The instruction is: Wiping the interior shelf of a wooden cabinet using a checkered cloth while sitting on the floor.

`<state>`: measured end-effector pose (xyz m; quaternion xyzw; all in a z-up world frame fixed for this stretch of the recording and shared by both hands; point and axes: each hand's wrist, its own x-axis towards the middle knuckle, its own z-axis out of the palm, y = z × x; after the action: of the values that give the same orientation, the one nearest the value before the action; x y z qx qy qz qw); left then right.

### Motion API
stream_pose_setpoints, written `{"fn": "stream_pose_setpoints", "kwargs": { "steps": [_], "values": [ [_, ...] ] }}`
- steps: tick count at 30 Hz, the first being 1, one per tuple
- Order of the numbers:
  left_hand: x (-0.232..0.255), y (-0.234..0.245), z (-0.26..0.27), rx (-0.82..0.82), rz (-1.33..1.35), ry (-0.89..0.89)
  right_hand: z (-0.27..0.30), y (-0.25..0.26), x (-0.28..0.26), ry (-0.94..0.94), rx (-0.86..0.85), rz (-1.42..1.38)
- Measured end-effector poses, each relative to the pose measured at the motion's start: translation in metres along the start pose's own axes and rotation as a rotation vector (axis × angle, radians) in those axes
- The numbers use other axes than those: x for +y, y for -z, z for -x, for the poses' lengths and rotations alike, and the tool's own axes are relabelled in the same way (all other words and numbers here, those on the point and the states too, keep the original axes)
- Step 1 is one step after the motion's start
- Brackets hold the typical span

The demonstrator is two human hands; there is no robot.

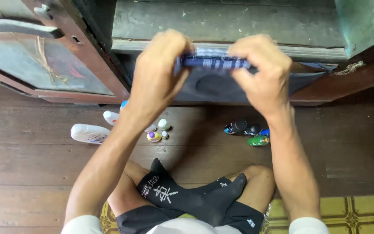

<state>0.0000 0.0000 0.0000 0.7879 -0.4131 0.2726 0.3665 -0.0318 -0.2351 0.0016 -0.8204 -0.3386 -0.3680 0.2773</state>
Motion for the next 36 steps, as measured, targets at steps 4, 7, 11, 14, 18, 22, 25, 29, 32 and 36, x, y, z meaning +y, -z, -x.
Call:
{"fn": "stream_pose_setpoints", "kwargs": {
  "steps": [4, 7, 11, 14, 18, 22, 25, 29, 32, 36],
  "values": [
    [-0.018, -0.005, -0.027, 0.194, 0.004, -0.181, -0.028, -0.020, 0.031, 0.210, 0.188, 0.108],
    [-0.053, -0.027, -0.002, 0.073, -0.009, -0.067, -0.012, -0.045, 0.055, 0.143, 0.047, 0.141],
    [-0.062, -0.038, 0.021, -0.122, -0.158, -0.038, 0.005, -0.055, 0.054, -0.056, -0.243, 0.116],
    [-0.059, -0.044, 0.012, -0.143, -0.211, -0.069, -0.001, -0.060, 0.047, -0.106, -0.365, 0.214],
    [-0.080, -0.073, 0.004, -0.380, -0.593, 0.029, -0.021, -0.070, 0.055, -0.175, -0.702, 0.362],
    [-0.113, -0.079, -0.012, -0.402, -0.726, -0.035, -0.027, -0.085, 0.081, -0.115, -0.697, 0.392],
    [-0.138, -0.074, -0.024, -0.384, -0.668, -0.046, -0.040, -0.102, 0.101, -0.097, -0.711, 0.345],
    [-0.157, -0.050, -0.055, -0.497, -0.371, 0.236, -0.073, -0.134, 0.112, -0.158, -0.696, 0.270],
    [-0.181, -0.058, -0.064, -0.447, -0.371, 0.398, -0.100, -0.155, 0.112, -0.231, -0.661, 0.203],
    [-0.217, -0.086, -0.045, -0.230, -0.520, 0.368, -0.109, -0.168, 0.110, -0.321, -0.795, 0.187]
  ]
}}
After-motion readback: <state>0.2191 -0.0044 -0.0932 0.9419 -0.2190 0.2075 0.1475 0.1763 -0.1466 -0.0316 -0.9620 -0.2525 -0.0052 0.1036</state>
